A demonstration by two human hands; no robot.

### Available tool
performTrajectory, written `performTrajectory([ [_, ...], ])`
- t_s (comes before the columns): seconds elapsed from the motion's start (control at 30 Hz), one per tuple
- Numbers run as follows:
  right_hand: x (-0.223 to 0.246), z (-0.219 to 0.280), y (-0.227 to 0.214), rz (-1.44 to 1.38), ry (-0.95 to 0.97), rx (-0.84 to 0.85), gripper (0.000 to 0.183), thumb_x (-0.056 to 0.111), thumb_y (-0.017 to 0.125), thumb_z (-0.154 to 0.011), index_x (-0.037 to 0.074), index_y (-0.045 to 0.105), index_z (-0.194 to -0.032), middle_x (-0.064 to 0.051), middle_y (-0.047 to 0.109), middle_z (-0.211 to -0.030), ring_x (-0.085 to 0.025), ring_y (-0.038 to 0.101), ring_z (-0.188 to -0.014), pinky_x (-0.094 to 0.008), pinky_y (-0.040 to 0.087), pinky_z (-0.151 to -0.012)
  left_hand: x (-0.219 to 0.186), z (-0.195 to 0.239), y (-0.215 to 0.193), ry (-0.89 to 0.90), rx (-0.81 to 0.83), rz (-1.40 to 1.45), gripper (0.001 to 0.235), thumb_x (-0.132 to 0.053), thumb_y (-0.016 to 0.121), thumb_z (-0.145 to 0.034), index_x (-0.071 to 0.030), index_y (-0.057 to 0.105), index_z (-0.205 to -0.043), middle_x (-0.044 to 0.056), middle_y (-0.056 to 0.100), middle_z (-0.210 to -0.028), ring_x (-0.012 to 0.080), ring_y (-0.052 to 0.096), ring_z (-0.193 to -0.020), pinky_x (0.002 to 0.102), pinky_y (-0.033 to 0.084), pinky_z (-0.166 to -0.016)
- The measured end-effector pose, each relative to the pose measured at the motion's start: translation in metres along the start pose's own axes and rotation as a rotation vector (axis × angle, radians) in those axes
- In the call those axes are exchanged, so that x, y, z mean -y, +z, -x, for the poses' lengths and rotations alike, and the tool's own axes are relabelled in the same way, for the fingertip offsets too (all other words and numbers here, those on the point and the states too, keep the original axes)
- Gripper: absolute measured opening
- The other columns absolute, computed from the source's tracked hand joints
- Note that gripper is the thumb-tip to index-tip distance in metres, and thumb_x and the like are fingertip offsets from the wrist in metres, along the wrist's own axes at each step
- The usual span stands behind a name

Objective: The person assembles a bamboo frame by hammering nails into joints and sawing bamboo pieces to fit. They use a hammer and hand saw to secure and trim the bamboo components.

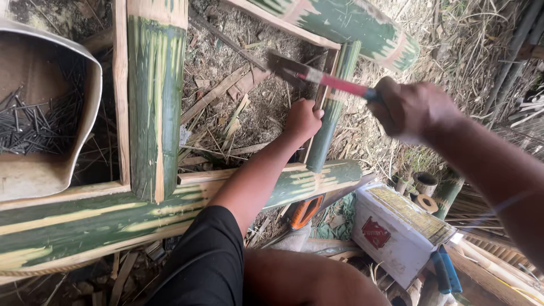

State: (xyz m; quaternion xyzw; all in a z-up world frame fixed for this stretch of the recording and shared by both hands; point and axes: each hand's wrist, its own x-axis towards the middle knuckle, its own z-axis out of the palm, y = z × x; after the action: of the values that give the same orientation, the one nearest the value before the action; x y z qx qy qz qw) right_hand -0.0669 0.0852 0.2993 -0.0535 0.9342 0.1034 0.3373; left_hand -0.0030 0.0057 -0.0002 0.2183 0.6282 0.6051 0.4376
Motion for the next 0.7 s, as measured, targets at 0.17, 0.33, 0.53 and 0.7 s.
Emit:
performTrajectory([
  [0.17, -0.007, -0.008, -0.006, 0.232, 0.295, 0.448, 0.04, 0.035, 0.043, -0.11, -0.003, 0.056, -0.105, -0.002, 0.048, -0.049, -0.012, 0.048, -0.032, -0.031, 0.038, -0.026, -0.005, -0.011, 0.0, 0.035, -0.021, 0.001, 0.021, -0.017, 0.075, -0.084, 0.001, 0.065, -0.078, 0.022, 0.066, -0.086, 0.0404, 0.065, -0.084, 0.052, 0.051, -0.077],
  [0.33, 0.008, -0.006, -0.005, 0.054, 0.275, 0.332, 0.047, 0.036, 0.033, -0.112, -0.001, 0.057, -0.096, -0.002, 0.052, -0.053, -0.012, 0.049, -0.035, -0.035, 0.039, -0.033, 0.001, 0.002, -0.001, 0.053, -0.048, 0.021, 0.022, -0.017, 0.076, -0.083, 0.001, 0.065, -0.075, 0.021, 0.065, -0.081, 0.0406, 0.066, -0.08, 0.052, 0.051, -0.075],
  [0.53, 0.043, -0.002, -0.007, 0.072, 0.282, 0.248, 0.042, 0.032, 0.036, -0.112, 0.0, 0.057, -0.098, -0.002, 0.052, -0.052, -0.011, 0.042, -0.031, -0.034, 0.036, -0.03, -0.006, 0.002, -0.011, 0.017, -0.018, 0.021, 0.023, -0.019, 0.076, -0.085, 0.001, 0.067, -0.077, 0.022, 0.068, -0.081, 0.0396, 0.068, -0.079, 0.052, 0.052, -0.074],
  [0.7, 0.05, 0.012, -0.012, -0.069, 0.368, 0.132, 0.037, 0.03, 0.042, -0.109, 0.001, 0.057, -0.093, 0.0, 0.048, -0.047, -0.017, 0.042, -0.03, -0.041, 0.034, -0.025, -0.007, 0.022, -0.017, -0.176, 0.059, 0.081, 0.032, -0.028, 0.084, -0.075, -0.001, 0.068, -0.082, 0.02, 0.073, -0.077, 0.0343, 0.075, -0.072, 0.046, 0.058, -0.068],
])
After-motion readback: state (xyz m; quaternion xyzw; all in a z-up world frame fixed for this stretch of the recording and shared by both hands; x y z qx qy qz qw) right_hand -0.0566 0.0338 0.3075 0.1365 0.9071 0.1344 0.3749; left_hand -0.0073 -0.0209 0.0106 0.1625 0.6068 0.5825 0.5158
